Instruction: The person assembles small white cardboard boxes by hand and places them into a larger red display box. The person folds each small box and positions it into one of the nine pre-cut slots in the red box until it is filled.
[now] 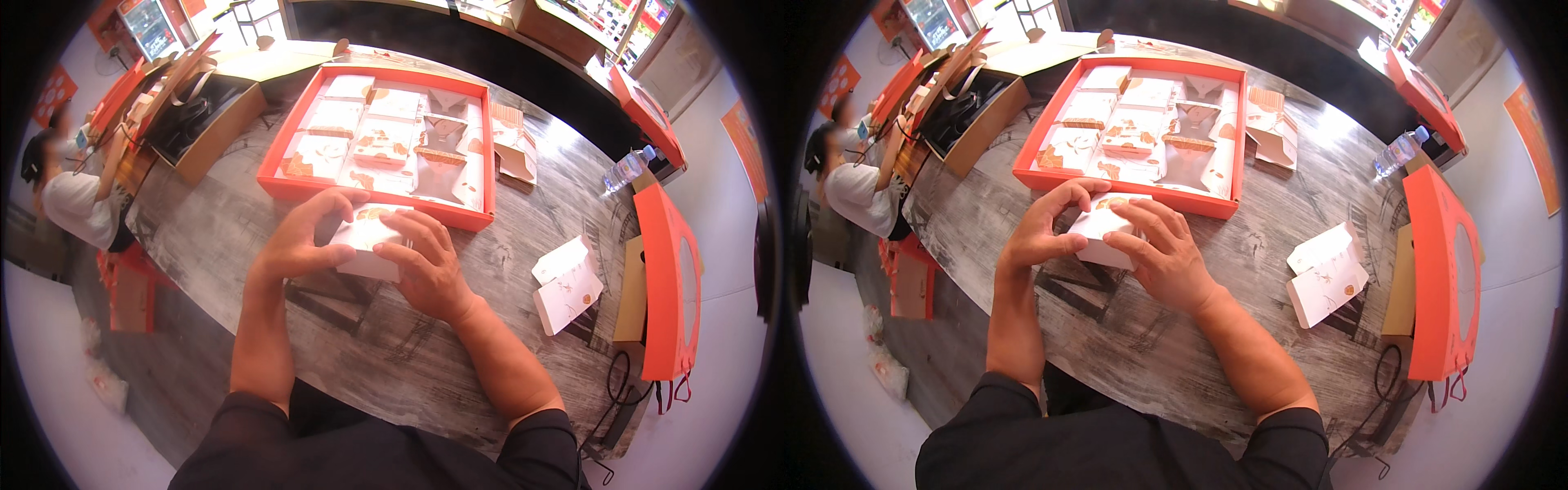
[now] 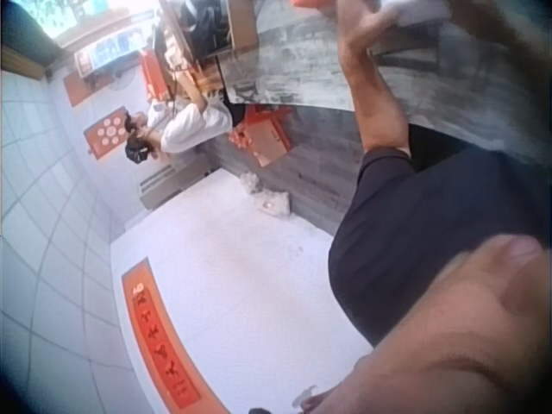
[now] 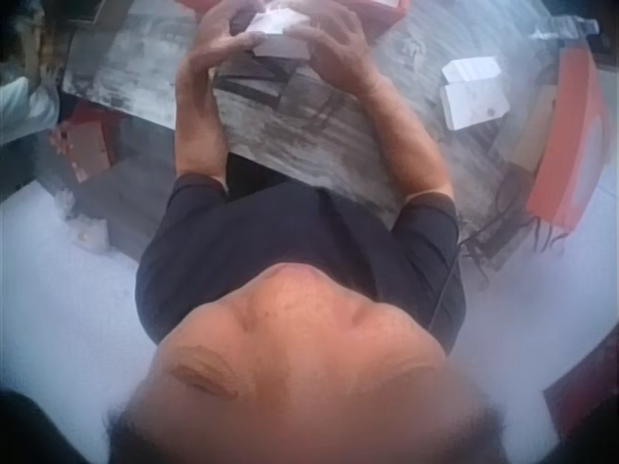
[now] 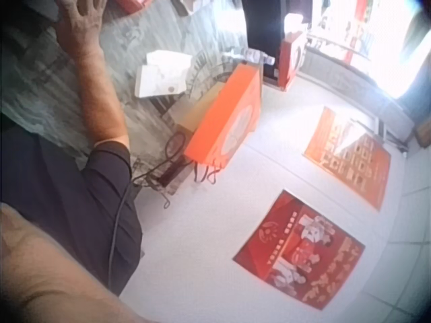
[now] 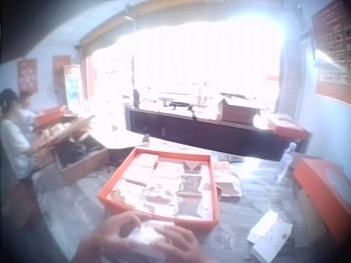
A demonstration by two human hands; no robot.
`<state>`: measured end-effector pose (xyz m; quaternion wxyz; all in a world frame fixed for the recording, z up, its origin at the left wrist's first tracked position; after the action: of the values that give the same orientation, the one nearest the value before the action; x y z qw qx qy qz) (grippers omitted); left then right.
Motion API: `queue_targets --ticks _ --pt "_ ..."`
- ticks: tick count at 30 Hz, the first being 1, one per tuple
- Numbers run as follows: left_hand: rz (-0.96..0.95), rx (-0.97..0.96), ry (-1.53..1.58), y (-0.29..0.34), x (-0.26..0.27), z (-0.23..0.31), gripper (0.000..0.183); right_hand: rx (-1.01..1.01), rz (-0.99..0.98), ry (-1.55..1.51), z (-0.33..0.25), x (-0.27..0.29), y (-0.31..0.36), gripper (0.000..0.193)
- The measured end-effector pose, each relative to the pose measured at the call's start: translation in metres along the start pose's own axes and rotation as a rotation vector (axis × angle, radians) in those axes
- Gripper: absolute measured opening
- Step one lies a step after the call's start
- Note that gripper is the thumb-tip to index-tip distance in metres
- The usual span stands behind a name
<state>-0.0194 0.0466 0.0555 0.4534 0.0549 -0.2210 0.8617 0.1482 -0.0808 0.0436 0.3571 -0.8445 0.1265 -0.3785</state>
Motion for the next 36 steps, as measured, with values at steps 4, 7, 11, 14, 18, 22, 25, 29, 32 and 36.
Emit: queue_targets --ticks 4,7,11,14,18,22,25,29,32,36 --pt "-0.027 -0.09 -0.101 0.0 -0.001 0.002 0.049 -0.031 0.001 -0.014 0.003 0.001 0.001 0.058" --pt "-0.029 -0.171 -0.211 -0.001 0.0 0.008 0.051 0.023 0.019 0.006 0.003 0.001 0.002 0.054" --pt "-0.022 -0.191 -0.24 -0.002 -0.009 0.009 0.051 0.022 -0.021 -0.02 0.002 0.001 0.003 0.05" --pt "0.0 -0.141 -0.254 0.001 -0.008 0.003 0.048 -0.016 -0.016 0.021 0.005 0.003 0.003 0.056" --pt "0.15 -0.089 -0.223 0.004 0.006 -0.001 0.045 -0.23 0.022 0.282 0.013 0.013 0.0 0.068" --pt "0.338 -0.205 -0.145 0.006 0.013 0.003 0.045 -0.335 -0.042 0.422 0.019 0.011 0.0 0.062" --pt "0.356 -0.278 -0.003 -0.001 0.014 0.003 0.042 -0.309 -0.044 0.379 0.018 0.008 0.001 0.054" --pt "0.399 -0.278 0.002 -0.014 0.013 0.014 0.043 -0.254 -0.02 0.279 0.011 0.005 -0.002 0.047" --pt "0.386 -0.176 -0.234 -0.041 0.016 0.017 0.049 -0.243 0.019 0.325 0.011 0.008 -0.001 0.043" --pt "0.24 -0.147 -0.347 -0.106 0.022 0.01 0.049 -0.248 0.036 0.313 0.008 0.006 -0.001 0.038"
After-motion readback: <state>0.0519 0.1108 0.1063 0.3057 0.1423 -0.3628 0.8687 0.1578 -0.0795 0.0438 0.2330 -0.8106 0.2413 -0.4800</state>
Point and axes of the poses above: each hand's wrist, its own y-axis away from the middle knuckle, its own x-axis out of the back of the hand, z = x × y, the point moved 5 cm from there along -y, towards the middle knuckle, and after that the axes turned 7 degrees about -x, right-handed, at the moved point
